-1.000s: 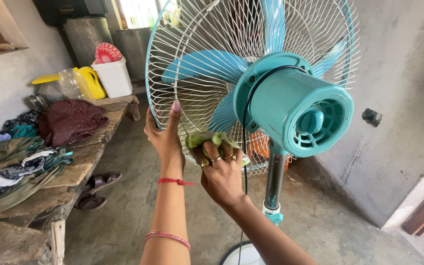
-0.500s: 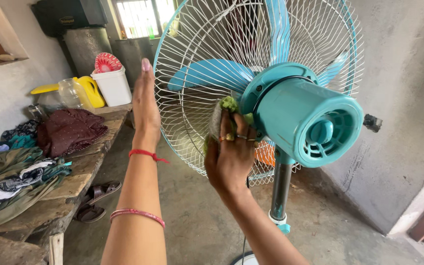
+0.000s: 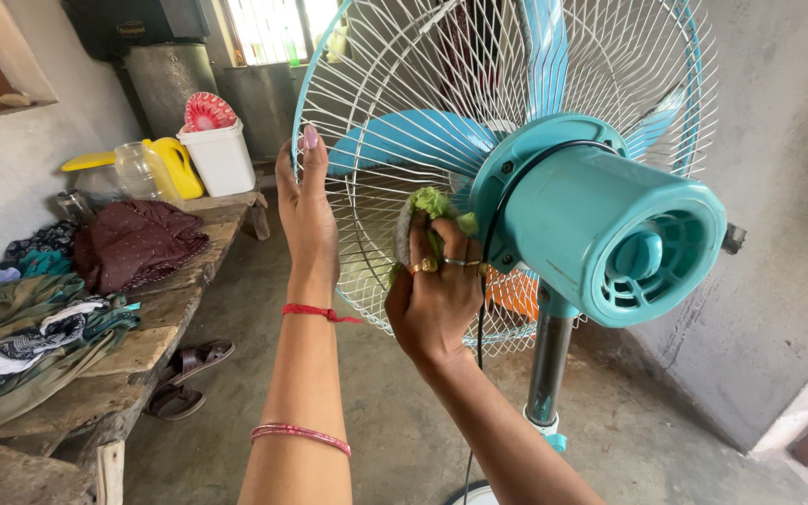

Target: The person wipes the front grill and blades of a standing fan using a green cloth. They hold the fan steady with one hand while cleaning the metal cage and plastic blades with the other.

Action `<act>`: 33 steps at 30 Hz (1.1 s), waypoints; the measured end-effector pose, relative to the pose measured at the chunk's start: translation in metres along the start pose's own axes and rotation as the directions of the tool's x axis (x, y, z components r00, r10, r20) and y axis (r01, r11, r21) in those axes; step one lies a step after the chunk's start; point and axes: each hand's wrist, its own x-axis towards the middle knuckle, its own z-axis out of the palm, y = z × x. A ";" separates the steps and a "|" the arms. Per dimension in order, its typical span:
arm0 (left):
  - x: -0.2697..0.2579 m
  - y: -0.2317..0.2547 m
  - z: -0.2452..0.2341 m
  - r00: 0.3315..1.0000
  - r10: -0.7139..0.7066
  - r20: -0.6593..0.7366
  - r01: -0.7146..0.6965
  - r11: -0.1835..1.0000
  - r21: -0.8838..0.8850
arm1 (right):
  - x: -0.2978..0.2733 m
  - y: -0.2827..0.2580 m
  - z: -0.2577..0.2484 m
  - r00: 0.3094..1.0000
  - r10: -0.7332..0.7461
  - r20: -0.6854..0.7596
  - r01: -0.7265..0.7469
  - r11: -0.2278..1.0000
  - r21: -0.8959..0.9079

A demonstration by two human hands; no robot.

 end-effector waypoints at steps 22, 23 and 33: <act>0.016 -0.003 0.003 1.000 -0.003 0.005 0.002 0.978 0.209 | 0.043 -0.016 -0.020 0.944 -0.280 0.173 0.278 0.960 0.034; 0.017 -0.004 -0.001 0.992 -0.051 0.113 0.049 0.999 0.022 | 0.047 -0.021 -0.018 0.921 -0.314 0.232 0.306 0.949 0.071; 0.047 0.018 0.011 0.993 0.119 -0.025 -0.101 0.920 0.378 | 0.046 0.009 -0.066 0.995 -0.089 0.035 0.082 0.984 0.159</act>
